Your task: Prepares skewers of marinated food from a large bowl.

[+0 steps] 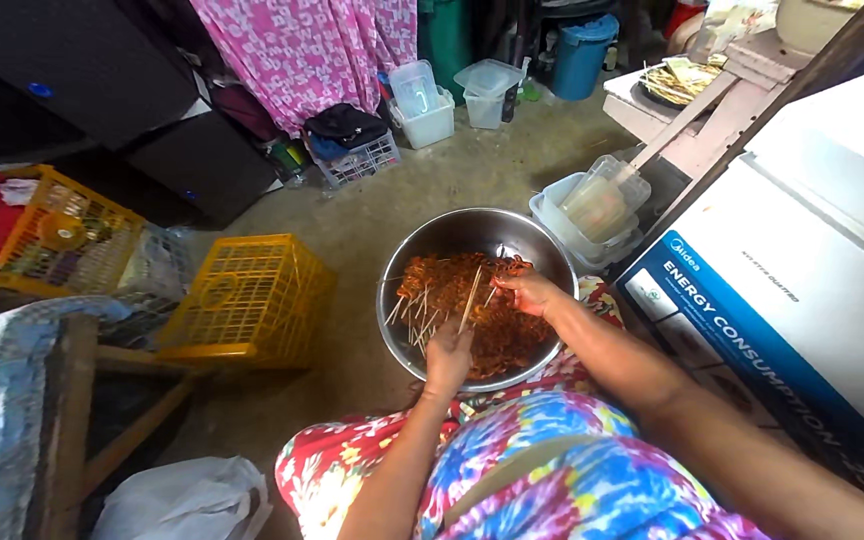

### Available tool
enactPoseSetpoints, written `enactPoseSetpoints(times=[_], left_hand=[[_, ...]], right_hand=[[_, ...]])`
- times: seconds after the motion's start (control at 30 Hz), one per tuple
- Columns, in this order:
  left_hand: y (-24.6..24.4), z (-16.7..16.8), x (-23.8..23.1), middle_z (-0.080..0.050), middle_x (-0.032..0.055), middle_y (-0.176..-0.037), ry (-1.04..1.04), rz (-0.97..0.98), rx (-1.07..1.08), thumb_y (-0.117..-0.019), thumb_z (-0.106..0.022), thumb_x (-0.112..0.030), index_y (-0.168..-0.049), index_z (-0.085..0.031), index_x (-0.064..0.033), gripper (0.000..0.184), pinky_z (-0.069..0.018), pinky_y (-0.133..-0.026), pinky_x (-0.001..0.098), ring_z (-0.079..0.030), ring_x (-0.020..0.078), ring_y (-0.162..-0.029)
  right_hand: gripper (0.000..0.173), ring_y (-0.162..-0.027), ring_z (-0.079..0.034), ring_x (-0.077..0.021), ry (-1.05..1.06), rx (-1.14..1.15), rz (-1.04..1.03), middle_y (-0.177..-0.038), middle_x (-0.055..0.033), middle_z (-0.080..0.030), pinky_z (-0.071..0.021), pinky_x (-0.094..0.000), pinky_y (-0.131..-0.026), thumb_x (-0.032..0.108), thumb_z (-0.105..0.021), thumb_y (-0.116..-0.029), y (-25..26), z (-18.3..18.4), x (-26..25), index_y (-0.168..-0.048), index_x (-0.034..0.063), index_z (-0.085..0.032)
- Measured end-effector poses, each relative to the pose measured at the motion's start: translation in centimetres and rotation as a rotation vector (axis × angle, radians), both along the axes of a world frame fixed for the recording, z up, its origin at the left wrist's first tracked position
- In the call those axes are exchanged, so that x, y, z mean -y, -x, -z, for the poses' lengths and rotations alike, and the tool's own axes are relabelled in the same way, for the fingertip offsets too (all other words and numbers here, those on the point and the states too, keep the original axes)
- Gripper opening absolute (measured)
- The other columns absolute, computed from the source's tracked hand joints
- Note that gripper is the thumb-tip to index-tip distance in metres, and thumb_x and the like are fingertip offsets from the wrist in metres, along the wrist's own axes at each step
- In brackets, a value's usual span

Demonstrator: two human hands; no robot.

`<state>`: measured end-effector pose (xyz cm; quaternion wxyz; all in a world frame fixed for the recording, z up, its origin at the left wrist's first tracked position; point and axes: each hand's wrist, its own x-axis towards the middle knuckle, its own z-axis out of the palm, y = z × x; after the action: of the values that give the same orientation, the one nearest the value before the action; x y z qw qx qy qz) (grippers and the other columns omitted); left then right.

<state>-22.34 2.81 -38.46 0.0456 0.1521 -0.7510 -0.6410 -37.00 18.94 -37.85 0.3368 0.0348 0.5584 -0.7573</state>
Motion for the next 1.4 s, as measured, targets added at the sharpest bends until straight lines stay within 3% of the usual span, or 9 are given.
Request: enactPoseSetpoints(times=[0.4,0.5,0.63,0.8,1.07,1.4], left_hand=[[0.2,0.1,-0.4,-0.054,-0.002,-0.055,0.038,-0.022,-0.018,-0.1011,-0.053,-0.006,-0.105,-0.062,0.0019,0.012,-0.0479,-0.043,0.0246,-0.051,0.0071,-0.041],[0.1,0.2,-0.4,-0.053,-0.0016,-0.054,0.04,-0.078,-0.057,-0.1013,-0.052,-0.006,-0.107,-0.062,0.0035,0.015,-0.049,-0.043,0.0256,-0.052,0.0077,-0.042],[0.1,0.0,-0.4,-0.051,-0.0028,-0.051,-0.01,-0.123,-0.062,-0.1015,-0.051,-0.004,-0.103,-0.059,0.0029,0.012,-0.047,-0.04,0.0237,-0.051,0.0071,-0.04],[0.1,0.5,-0.2,-0.051,-0.0024,-0.051,-0.004,-0.057,-0.065,-0.1,-0.052,-0.003,-0.101,-0.061,0.0016,0.011,-0.0464,-0.039,0.0235,-0.05,0.0069,-0.039],[0.1,0.3,0.0,-0.052,-0.0011,-0.051,0.022,-0.006,-0.036,-0.0998,-0.053,-0.003,-0.103,-0.062,0.0027,0.011,-0.046,-0.041,0.0246,-0.049,0.0075,-0.039],[0.0,0.2,-0.1,-0.052,0.0008,-0.053,0.011,-0.001,-0.003,-0.1005,-0.054,-0.003,-0.102,-0.062,0.0028,0.01,-0.0465,-0.042,0.0257,-0.05,0.0092,-0.04]], right_hand=[[0.014,-0.08,-0.064,-0.011,-0.117,-0.167,-0.162,-0.094,-0.0046,-0.067,-0.0555,-0.0301,-0.076,0.009,-0.059,-0.1022,-0.7,0.3,0.1,-0.112,-0.0018,-0.062],[0.013,-0.082,-0.063,-0.0128,-0.077,-0.233,-0.188,-0.097,-0.0061,-0.066,-0.0558,-0.0331,-0.079,0.0,-0.061,-0.0977,-0.5,0.4,-0.2,-0.11,-0.004,-0.064],[0.021,-0.075,-0.063,-0.0161,-0.054,-0.124,0.028,-0.096,-0.0092,-0.064,-0.0559,-0.0329,-0.071,-0.003,-0.059,-0.0966,0.2,0.1,-0.3,-0.118,-0.0039,-0.06],[0.02,-0.075,-0.066,-0.0213,0.145,-0.008,0.25,-0.091,-0.0117,-0.064,-0.0593,-0.0382,-0.072,-0.007,-0.055,-0.0968,0.9,0.6,0.1,-0.117,-0.0041,-0.054],[0.025,-0.079,-0.06,-0.0151,0.028,-0.111,0.149,-0.101,-0.0088,-0.063,-0.0527,-0.0317,-0.068,-0.01,-0.063,-0.0893,0.5,0.3,0.2,-0.112,-0.0009,-0.062],[0.022,-0.077,-0.061,-0.0149,0.006,-0.131,0.1,-0.095,-0.0084,-0.065,-0.0541,-0.0313,-0.068,-0.011,-0.064,-0.0888,0.1,0.0,0.0,-0.109,-0.0027,-0.062]])
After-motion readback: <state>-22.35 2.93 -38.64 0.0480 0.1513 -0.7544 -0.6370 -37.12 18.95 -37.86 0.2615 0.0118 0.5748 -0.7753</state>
